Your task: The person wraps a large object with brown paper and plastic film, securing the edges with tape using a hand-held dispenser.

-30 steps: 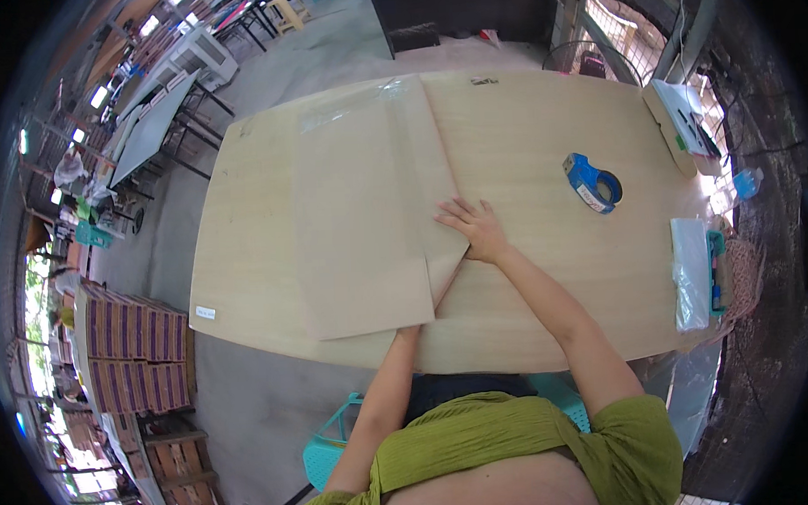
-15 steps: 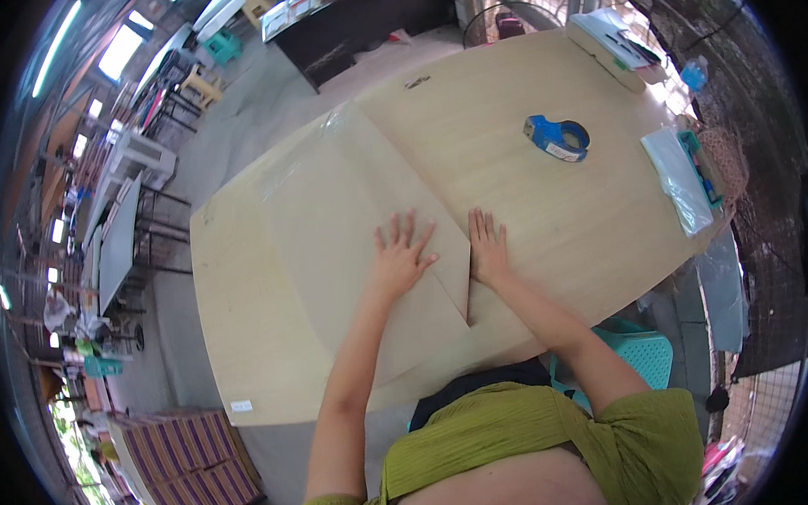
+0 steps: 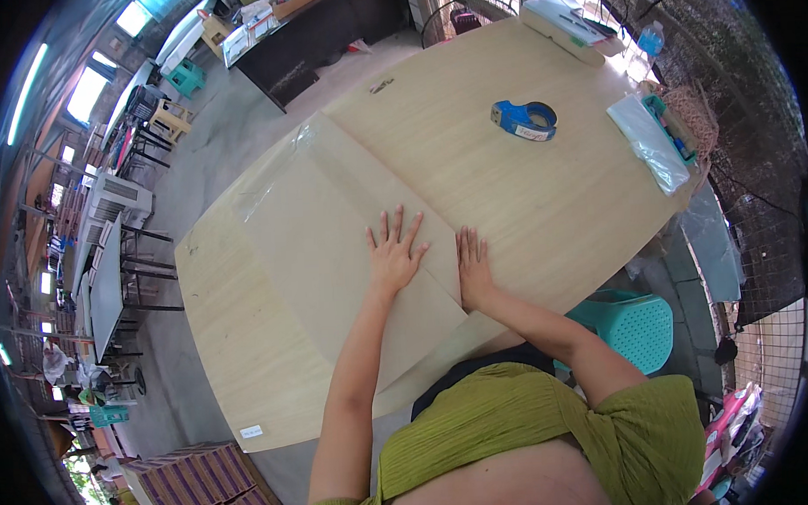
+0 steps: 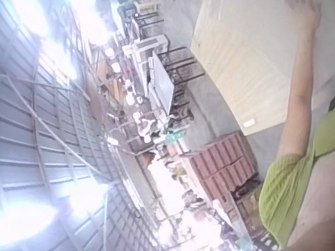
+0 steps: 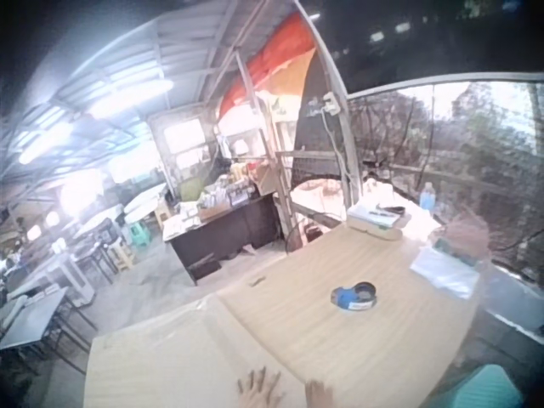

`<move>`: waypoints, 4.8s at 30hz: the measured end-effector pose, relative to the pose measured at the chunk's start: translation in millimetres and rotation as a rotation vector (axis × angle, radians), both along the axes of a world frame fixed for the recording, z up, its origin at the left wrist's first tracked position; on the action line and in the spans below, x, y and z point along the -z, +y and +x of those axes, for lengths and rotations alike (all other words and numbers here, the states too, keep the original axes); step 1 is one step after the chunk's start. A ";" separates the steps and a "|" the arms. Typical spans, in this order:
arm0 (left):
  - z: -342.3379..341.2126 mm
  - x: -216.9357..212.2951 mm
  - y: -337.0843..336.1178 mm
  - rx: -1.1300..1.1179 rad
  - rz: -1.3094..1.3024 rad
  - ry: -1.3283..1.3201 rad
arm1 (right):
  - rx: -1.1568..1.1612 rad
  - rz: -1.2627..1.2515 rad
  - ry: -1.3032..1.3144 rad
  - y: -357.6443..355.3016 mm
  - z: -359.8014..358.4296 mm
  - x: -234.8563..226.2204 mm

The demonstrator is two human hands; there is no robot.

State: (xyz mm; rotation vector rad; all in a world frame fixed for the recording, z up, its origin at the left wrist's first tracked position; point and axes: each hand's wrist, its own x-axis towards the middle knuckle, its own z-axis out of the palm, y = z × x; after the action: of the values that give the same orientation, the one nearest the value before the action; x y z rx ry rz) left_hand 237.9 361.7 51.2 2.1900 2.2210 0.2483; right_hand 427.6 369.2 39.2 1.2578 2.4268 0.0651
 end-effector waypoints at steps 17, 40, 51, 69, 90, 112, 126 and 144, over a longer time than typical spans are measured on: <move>18.2 -14.7 11.5 0.005 -0.092 -0.046 | 0.698 -1.071 1.669 48.6 91.7 -15.6; 25.8 -15.8 17.3 0.008 -0.042 -0.035 | 0.607 -1.740 1.402 31.2 52.4 24.1; 25.9 -18.9 15.2 0.012 -0.059 -0.049 | 0.582 -1.789 1.143 -6.9 80.9 11.3; -104.6 -2.1 -197.1 -0.398 -0.167 -0.106 | 0.009 -1.561 0.854 -36.2 88.3 3.6; -161.0 -15.4 -227.8 0.602 -0.127 0.020 | 0.620 -0.855 1.481 -321.5 -123.0 46.1; -183.2 13.3 -236.7 0.351 0.213 -0.282 | 0.441 -0.102 1.240 -234.1 -146.2 55.5; -185.9 -6.7 -232.3 0.368 0.013 -0.144 | 0.517 0.239 1.452 -165.0 -163.0 155.8; -182.2 6.7 -234.1 0.290 0.094 -0.169 | 0.218 -0.020 0.879 -275.3 -52.4 -10.4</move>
State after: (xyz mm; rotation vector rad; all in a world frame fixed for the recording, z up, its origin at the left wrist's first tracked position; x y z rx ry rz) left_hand 55.8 127.6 44.5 2.3997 1.8148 0.5173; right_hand 375.1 93.9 49.5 1.7979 2.9219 -0.7125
